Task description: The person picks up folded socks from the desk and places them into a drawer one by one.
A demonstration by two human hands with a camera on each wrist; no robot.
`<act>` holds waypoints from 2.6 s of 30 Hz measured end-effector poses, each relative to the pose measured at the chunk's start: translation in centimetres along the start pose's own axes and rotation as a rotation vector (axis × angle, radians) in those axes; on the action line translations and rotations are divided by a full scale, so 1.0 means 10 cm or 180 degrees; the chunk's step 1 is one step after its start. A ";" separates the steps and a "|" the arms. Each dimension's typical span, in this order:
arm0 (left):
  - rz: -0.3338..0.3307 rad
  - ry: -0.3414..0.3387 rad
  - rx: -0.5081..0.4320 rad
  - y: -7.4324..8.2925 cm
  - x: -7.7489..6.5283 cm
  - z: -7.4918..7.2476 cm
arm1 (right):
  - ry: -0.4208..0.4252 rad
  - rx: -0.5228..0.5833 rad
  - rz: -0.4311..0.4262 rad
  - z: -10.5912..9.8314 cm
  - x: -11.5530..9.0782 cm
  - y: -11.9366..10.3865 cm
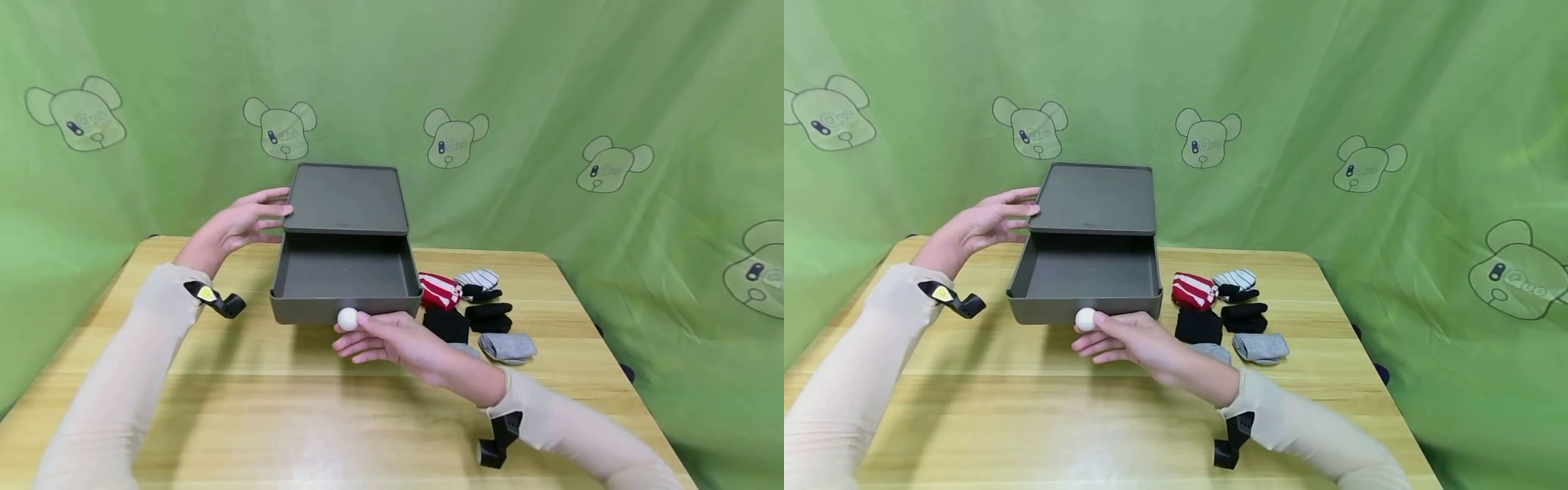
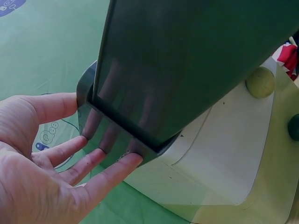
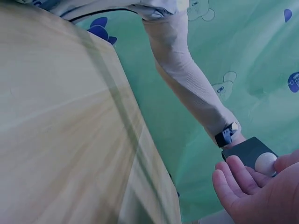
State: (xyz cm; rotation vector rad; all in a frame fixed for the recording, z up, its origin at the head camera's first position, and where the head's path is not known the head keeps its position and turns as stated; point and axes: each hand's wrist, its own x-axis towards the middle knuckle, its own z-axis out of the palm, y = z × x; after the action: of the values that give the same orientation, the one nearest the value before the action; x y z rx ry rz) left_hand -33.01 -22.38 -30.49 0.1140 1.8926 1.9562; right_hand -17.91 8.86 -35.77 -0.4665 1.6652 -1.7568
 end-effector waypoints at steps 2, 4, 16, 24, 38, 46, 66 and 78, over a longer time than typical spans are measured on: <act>0.0002 0.0000 0.0004 0.01 0.00 0.00 | -0.0011 0.0015 -0.0014 0.02 -0.01 0.01; 0.0014 0.0005 0.0003 0.01 0.00 -0.01 | -0.0006 0.0037 -0.0018 0.03 -0.03 0.02; -0.0009 -0.0033 -0.0028 0.00 0.00 -0.01 | -0.0002 0.0080 0.0060 0.07 -0.06 0.12; -0.0027 -0.0015 -0.0034 0.00 0.01 0.00 | -0.0021 0.0043 0.0141 0.07 -0.08 0.10; -0.0008 -0.0011 -0.0014 0.00 0.00 0.00 | -0.0726 -0.1592 -0.0659 -0.40 -0.54 -0.67; -0.0036 0.0006 -0.0018 0.01 0.00 0.01 | 0.0570 -0.2188 -0.0887 -1.04 -0.48 -0.99; -0.0027 0.0065 -0.0084 -0.02 0.02 0.01 | 0.0604 -0.3311 0.0283 -2.37 0.26 -0.05; -0.0020 0.0085 -0.0101 -0.01 0.04 0.01 | 0.0431 -0.3632 0.0440 -2.35 0.38 0.08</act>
State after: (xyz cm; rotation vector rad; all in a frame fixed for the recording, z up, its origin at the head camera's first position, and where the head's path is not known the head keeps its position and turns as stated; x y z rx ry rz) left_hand -33.29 -22.18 -30.67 0.0729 1.8754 1.9923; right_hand -36.06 23.66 -40.16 -0.6869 2.6182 -0.5890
